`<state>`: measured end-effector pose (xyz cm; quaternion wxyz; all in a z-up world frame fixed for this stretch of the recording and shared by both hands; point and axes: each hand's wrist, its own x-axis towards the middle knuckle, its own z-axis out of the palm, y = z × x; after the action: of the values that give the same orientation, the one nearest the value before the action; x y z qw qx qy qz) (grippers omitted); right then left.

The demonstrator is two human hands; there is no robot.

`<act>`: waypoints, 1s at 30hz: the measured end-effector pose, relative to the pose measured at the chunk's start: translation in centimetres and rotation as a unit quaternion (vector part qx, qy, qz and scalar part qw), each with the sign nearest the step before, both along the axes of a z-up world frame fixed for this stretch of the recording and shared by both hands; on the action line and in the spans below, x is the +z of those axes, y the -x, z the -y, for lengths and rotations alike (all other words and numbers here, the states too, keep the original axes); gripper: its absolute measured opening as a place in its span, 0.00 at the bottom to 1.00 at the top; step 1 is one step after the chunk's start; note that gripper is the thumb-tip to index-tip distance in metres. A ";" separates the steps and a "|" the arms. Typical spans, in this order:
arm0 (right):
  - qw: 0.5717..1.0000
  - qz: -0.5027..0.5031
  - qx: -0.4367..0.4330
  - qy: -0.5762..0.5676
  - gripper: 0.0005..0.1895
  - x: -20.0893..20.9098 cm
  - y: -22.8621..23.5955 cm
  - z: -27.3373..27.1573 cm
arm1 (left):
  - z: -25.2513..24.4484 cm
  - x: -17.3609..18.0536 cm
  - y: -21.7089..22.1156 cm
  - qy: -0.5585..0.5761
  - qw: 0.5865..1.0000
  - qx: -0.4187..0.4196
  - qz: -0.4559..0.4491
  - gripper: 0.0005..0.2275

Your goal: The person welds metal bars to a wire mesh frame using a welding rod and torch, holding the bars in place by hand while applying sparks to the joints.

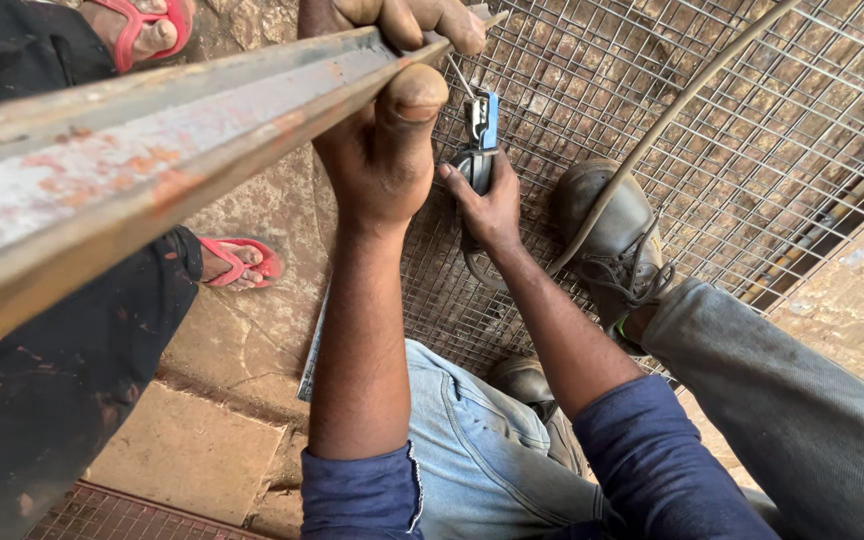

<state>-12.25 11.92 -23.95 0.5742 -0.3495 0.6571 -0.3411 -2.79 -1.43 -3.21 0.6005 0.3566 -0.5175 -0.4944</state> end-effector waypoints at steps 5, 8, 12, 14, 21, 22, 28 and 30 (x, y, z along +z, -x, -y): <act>1.000 0.006 0.005 0.021 0.23 -0.4 0.1 -0.1 | -0.4 0.0 0.2 -0.015 0.999 0.017 0.039 0.21; 0.999 -0.018 0.030 -0.028 0.25 -0.6 0.1 -0.2 | -0.5 -0.6 0.1 -0.002 0.999 0.021 0.045 0.20; 1.000 0.004 0.014 0.017 0.24 -0.4 0.1 -0.3 | -0.8 -1.3 -0.2 -0.007 0.983 0.075 0.168 0.20; 0.999 0.026 -0.005 0.038 0.22 -0.1 0.0 -0.2 | -1.0 -1.4 -0.3 -0.012 0.975 0.093 0.201 0.20; 0.999 0.040 -0.008 -0.001 0.23 0.0 0.0 0.1 | -0.7 -0.8 0.0 -0.009 0.989 0.061 0.136 0.20; 0.999 0.029 0.000 0.016 0.22 -0.1 0.0 0.1 | -0.6 -0.6 0.1 -0.005 0.991 0.055 0.125 0.20; 0.999 0.031 -0.011 -0.007 0.22 -0.1 0.1 -0.1 | -0.5 0.1 0.2 -0.013 0.992 0.046 0.118 0.19; 0.999 0.029 -0.025 -0.012 0.24 -0.2 0.1 -0.2 | -0.7 0.0 0.2 -0.015 0.995 0.035 0.096 0.18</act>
<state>-12.32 12.14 -24.15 0.5887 -0.3161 0.6526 -0.3574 -2.95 -0.77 -3.26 0.5595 0.4296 -0.5522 -0.4444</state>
